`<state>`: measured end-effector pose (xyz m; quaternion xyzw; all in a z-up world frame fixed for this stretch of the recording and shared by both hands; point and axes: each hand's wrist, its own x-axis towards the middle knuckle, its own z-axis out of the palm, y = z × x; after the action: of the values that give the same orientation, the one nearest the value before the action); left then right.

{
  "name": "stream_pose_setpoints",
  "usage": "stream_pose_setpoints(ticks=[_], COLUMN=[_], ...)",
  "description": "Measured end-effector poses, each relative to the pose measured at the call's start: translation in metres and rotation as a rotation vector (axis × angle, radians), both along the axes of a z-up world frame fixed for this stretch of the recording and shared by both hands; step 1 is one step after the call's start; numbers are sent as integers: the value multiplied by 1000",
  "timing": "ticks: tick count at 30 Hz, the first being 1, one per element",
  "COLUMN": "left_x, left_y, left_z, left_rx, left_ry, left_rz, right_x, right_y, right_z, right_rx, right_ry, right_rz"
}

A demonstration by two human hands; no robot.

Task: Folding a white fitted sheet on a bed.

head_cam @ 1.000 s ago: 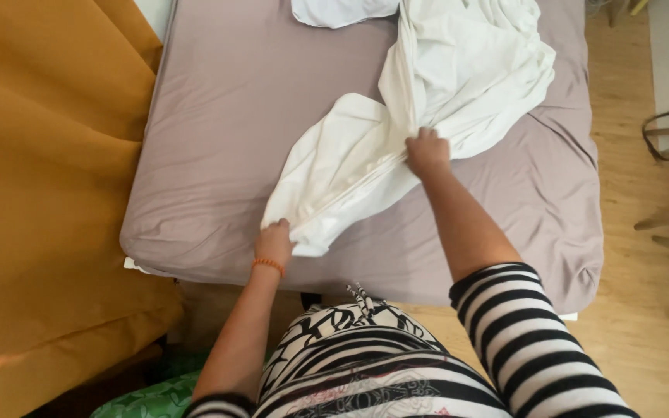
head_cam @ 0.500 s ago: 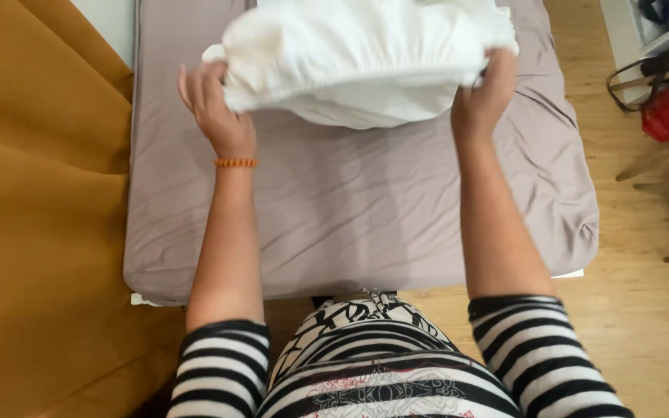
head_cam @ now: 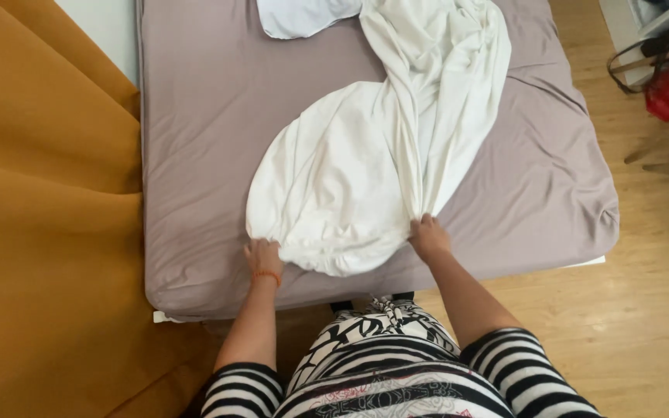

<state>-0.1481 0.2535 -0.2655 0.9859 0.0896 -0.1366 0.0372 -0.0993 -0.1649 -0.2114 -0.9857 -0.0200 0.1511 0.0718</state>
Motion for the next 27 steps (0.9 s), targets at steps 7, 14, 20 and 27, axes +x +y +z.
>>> stream_pose_setpoints(ticks=[7,14,20,27], left_x=[157,106,29,18], left_y=[50,46,46,-131], left_z=[36,128,-23,129], left_rx=[-509,-835,-551,-840], left_ry=[-711,-1092,-491,-456], left_rz=[221,392,501,-297], right_x=[80,64,24,27], right_y=[30,80,101,119], right_z=[143,126,38,36], right_rx=[212,461,314,118], right_ry=[-501,-721,-333,-135], right_rz=[-106,22,214,263])
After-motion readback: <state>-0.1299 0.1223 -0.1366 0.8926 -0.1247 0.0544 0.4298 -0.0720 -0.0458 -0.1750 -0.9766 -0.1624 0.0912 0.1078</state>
